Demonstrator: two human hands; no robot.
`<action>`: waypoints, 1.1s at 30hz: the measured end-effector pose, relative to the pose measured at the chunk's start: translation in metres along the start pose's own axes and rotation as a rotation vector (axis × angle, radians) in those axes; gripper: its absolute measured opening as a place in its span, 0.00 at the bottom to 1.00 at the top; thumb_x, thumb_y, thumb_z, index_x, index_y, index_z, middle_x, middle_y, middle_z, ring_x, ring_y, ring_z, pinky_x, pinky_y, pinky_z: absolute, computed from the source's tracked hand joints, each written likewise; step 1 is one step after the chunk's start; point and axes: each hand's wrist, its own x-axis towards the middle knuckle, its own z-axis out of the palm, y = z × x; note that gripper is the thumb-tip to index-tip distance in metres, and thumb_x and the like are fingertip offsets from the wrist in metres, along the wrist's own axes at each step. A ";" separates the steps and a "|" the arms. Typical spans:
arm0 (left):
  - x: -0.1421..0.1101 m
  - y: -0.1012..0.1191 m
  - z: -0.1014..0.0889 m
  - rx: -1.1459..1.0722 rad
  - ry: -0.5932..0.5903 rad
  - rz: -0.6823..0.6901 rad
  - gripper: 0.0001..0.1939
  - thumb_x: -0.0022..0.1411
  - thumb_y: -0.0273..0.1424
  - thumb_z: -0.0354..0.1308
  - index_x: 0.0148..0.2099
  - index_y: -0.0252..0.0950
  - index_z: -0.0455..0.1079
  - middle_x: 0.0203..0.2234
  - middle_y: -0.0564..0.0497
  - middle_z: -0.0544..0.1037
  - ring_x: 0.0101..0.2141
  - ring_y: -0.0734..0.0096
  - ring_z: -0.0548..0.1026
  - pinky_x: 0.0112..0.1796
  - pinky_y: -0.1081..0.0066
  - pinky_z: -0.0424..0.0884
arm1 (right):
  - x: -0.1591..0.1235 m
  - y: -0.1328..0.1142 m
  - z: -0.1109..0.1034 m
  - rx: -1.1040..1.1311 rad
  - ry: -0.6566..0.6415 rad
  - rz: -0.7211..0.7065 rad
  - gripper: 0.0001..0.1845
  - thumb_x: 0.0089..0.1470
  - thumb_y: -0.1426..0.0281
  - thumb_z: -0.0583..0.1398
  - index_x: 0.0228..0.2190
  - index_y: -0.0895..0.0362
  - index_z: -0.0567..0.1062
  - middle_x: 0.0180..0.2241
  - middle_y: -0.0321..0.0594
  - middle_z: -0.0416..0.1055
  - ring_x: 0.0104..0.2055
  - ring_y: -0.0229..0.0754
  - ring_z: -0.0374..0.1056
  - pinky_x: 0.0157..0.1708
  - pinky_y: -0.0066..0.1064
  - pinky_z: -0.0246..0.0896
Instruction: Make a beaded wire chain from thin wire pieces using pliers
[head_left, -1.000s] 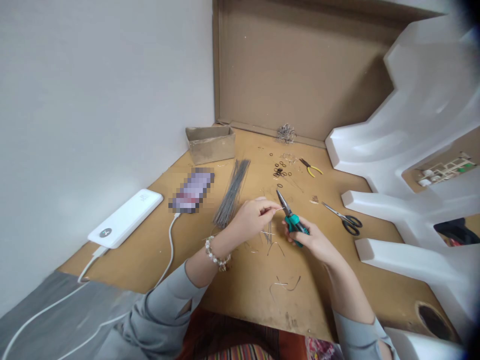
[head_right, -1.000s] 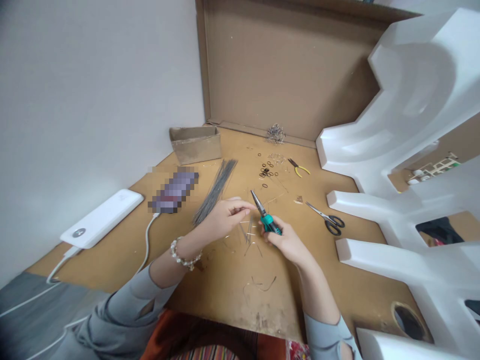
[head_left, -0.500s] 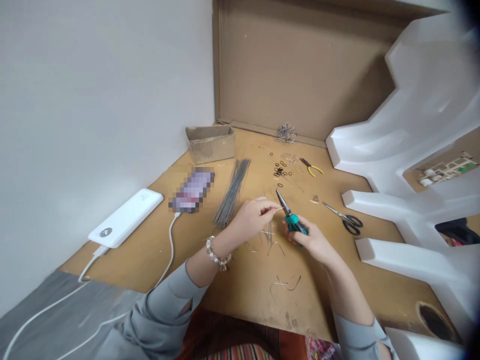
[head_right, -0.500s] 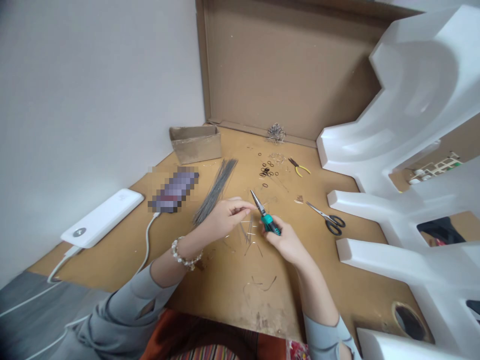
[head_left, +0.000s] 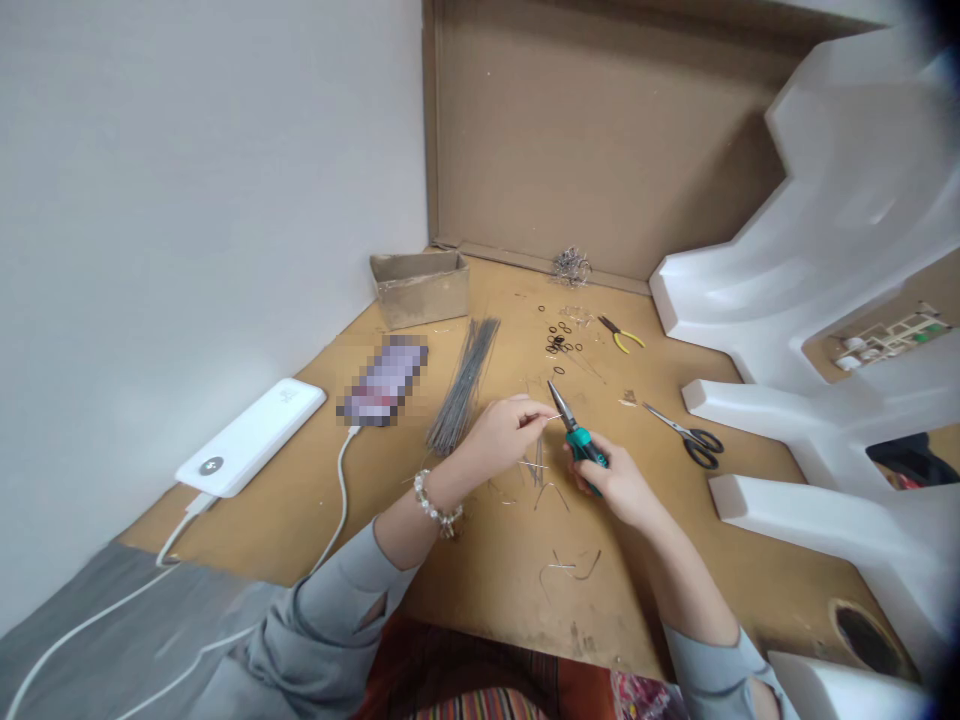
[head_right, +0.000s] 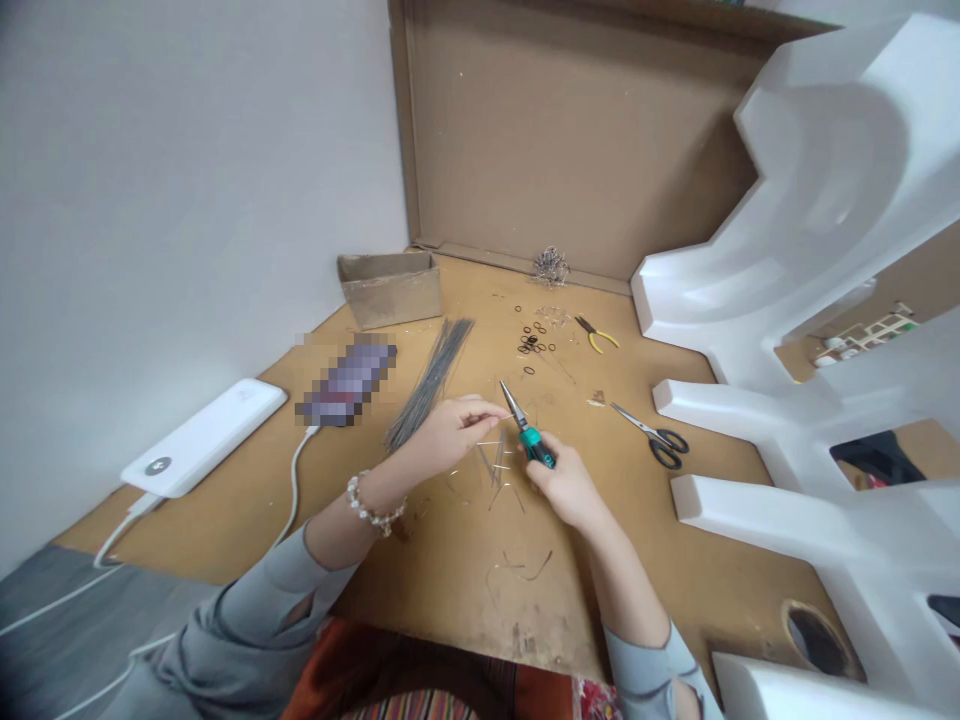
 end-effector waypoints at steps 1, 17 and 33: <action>0.001 -0.002 0.001 0.005 -0.004 -0.011 0.12 0.60 0.30 0.50 0.41 0.37 0.75 0.32 0.51 0.76 0.28 0.75 0.70 0.32 0.73 0.65 | 0.001 0.001 0.001 -0.005 0.007 0.012 0.11 0.42 0.70 0.55 0.32 0.56 0.69 0.20 0.31 0.65 0.20 0.36 0.58 0.23 0.29 0.53; 0.005 -0.015 0.007 -0.061 -0.031 -0.038 0.12 0.59 0.29 0.50 0.41 0.35 0.74 0.36 0.49 0.77 0.35 0.72 0.73 0.37 0.72 0.67 | 0.006 0.008 0.006 0.009 0.025 0.008 0.10 0.41 0.72 0.55 0.31 0.56 0.68 0.17 0.30 0.63 0.18 0.35 0.58 0.22 0.28 0.52; -0.001 0.003 0.004 0.067 -0.006 -0.019 0.14 0.60 0.27 0.48 0.41 0.36 0.74 0.32 0.50 0.75 0.28 0.74 0.69 0.32 0.74 0.63 | 0.006 0.005 -0.002 0.346 -0.186 0.068 0.17 0.41 0.73 0.58 0.38 0.59 0.69 0.32 0.39 0.70 0.30 0.39 0.67 0.32 0.32 0.62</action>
